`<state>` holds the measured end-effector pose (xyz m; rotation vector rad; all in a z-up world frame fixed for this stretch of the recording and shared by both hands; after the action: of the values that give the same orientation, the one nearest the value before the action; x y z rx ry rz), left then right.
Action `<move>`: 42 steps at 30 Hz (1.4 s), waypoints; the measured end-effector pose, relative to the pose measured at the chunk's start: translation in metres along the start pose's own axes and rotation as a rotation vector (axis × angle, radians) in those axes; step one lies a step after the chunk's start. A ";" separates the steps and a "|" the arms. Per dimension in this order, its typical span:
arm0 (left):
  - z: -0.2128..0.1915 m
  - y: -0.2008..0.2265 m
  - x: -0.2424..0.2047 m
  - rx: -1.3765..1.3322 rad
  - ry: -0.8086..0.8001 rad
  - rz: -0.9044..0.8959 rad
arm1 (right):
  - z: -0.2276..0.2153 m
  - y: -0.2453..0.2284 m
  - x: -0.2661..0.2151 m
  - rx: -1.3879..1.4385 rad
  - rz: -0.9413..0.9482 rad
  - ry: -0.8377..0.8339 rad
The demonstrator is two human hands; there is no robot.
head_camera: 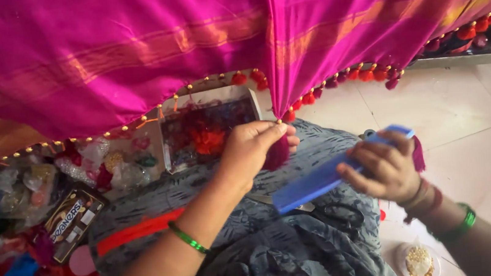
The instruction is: Weaving and tying decorative tassels and beads onto the border of a saree using a comb and scissors.
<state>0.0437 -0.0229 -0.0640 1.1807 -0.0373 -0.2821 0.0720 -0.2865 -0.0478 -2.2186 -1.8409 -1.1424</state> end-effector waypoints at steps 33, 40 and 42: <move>0.014 -0.042 0.003 -0.127 0.142 0.195 | 0.073 -0.059 0.055 1.135 0.945 0.084; 0.017 -0.040 -0.017 0.444 0.356 0.466 | 0.072 -0.039 0.077 1.645 0.956 0.169; 0.016 -0.031 -0.024 0.670 0.368 0.561 | 0.081 -0.041 0.078 1.929 1.058 0.210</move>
<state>0.0120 -0.0425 -0.0839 1.8086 -0.1459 0.4837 0.0787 -0.1716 -0.0807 -1.1433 -0.5327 0.5313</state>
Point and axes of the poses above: each hand's wrist, its own x-axis towards the middle knuckle, its own z-axis out of the palm, y = z × x, the point moved 2 cm from there along x, towards the middle knuckle, and after that the axes turned 13 degrees about -y, right-handed, at the moved point
